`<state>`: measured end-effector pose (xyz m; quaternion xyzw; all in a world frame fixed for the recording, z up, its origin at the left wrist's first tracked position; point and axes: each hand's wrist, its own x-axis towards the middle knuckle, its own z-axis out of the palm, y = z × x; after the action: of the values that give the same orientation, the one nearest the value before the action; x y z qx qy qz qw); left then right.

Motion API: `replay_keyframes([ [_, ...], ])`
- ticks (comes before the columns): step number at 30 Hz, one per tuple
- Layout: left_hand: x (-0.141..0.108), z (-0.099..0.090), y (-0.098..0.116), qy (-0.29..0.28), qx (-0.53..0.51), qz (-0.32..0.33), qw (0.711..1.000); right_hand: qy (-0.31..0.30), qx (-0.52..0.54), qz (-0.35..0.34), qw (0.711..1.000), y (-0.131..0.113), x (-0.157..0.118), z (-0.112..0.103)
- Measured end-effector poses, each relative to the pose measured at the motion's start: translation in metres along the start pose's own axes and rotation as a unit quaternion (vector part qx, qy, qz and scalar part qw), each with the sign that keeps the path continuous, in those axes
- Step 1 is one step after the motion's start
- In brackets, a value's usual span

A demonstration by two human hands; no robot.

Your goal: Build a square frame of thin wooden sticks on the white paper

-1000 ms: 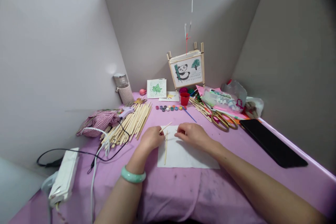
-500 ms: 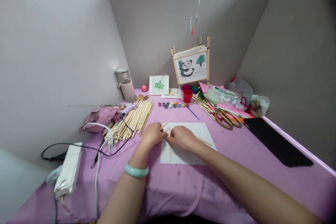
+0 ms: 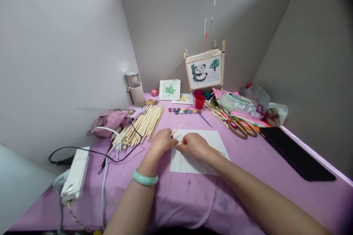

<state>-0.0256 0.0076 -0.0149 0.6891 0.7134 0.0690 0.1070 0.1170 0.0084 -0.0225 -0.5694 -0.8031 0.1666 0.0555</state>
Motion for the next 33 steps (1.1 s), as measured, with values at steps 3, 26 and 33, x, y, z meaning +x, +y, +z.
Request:
replay_keyframes([
  [3, 0.000, 0.000, 0.000, 0.001, 0.001, 0.005, 1.000, 0.010, 0.004, -0.002, 1.000, 0.002, 0.001, 0.001],
  [26, 0.002, 0.002, -0.002, -0.005, -0.002, 0.019, 1.000, 0.073, 0.039, -0.008, 0.997, 0.003, 0.001, 0.010],
  [33, 0.002, 0.001, -0.004, 0.020, -0.011, -0.002, 1.000, 0.117, 0.091, -0.038, 0.988, 0.034, 0.005, -0.017],
])
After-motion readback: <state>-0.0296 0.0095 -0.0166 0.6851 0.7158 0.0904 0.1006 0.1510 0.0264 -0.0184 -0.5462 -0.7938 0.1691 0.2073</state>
